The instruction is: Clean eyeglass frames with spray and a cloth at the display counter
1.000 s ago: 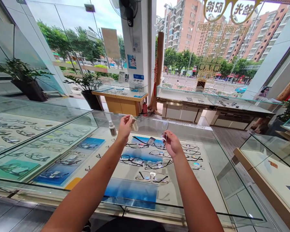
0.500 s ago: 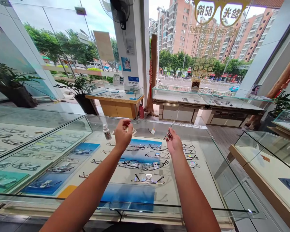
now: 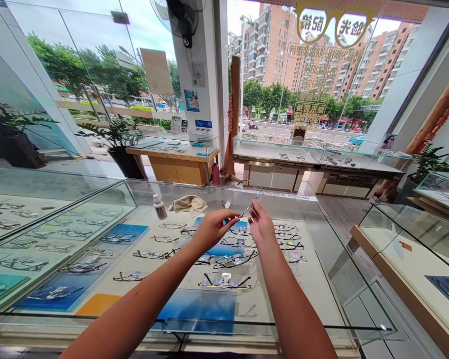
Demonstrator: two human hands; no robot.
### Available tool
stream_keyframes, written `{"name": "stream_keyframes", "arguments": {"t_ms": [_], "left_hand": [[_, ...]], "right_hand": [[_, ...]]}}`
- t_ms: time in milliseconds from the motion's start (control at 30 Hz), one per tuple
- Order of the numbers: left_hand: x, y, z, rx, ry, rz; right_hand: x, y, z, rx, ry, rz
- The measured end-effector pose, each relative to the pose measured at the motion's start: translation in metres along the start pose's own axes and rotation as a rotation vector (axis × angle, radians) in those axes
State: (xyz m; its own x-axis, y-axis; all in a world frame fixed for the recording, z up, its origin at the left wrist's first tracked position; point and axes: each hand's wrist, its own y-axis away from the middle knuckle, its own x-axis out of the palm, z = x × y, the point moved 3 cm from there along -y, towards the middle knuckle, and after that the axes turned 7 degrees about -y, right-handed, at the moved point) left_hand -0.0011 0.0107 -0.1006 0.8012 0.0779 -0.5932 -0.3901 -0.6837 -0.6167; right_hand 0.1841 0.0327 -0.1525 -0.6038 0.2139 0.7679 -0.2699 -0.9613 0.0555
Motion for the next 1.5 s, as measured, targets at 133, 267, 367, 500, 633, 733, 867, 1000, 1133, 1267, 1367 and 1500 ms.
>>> {"name": "stream_keyframes", "arguments": {"t_ms": [133, 267, 367, 500, 633, 733, 867, 1000, 1133, 1267, 1367, 1500], "left_hand": [[0.0, 0.0, 0.001, -0.012, 0.002, -0.052], [-0.007, 0.0, 0.004, -0.076, 0.023, -0.189], [-0.016, -0.002, 0.008, -0.135, 0.079, -0.286], [-0.03, -0.008, 0.016, -0.202, 0.263, -0.367], [-0.04, -0.014, 0.025, -0.268, 0.455, -0.421], [-0.043, -0.016, 0.03, -0.307, 0.524, -0.434], [-0.043, -0.017, 0.032, -0.329, 0.625, -0.407], [-0.043, -0.018, 0.032, -0.377, 0.766, -0.393], [-0.045, -0.018, 0.036, -0.406, 0.829, -0.381], [-0.051, -0.016, 0.039, -0.372, 0.789, -0.461], [-0.063, -0.018, 0.027, -0.307, 0.705, -0.545], [-0.093, -0.034, -0.02, -0.153, 0.626, -0.595]], "right_hand": [[0.004, 0.004, 0.001, 0.008, 0.038, -0.01], [0.016, 0.015, 0.006, -0.014, 0.098, 0.089], [0.023, 0.021, 0.01, -0.042, 0.109, 0.175], [0.018, 0.018, 0.017, -0.205, 0.254, 0.084], [0.01, 0.018, 0.035, -0.578, 0.53, -0.069], [0.016, 0.023, 0.049, -0.834, 0.704, -0.082], [0.044, 0.024, 0.07, -0.973, 0.908, 0.086], [0.078, 0.02, 0.091, -0.975, 1.044, 0.356], [0.101, 0.024, 0.11, -1.038, 1.11, 0.444], [0.114, 0.038, 0.121, -1.12, 1.224, 0.524], [0.12, 0.058, 0.128, -1.19, 1.252, 0.531], [0.122, 0.093, 0.143, -1.3, 1.223, 0.453]]}}
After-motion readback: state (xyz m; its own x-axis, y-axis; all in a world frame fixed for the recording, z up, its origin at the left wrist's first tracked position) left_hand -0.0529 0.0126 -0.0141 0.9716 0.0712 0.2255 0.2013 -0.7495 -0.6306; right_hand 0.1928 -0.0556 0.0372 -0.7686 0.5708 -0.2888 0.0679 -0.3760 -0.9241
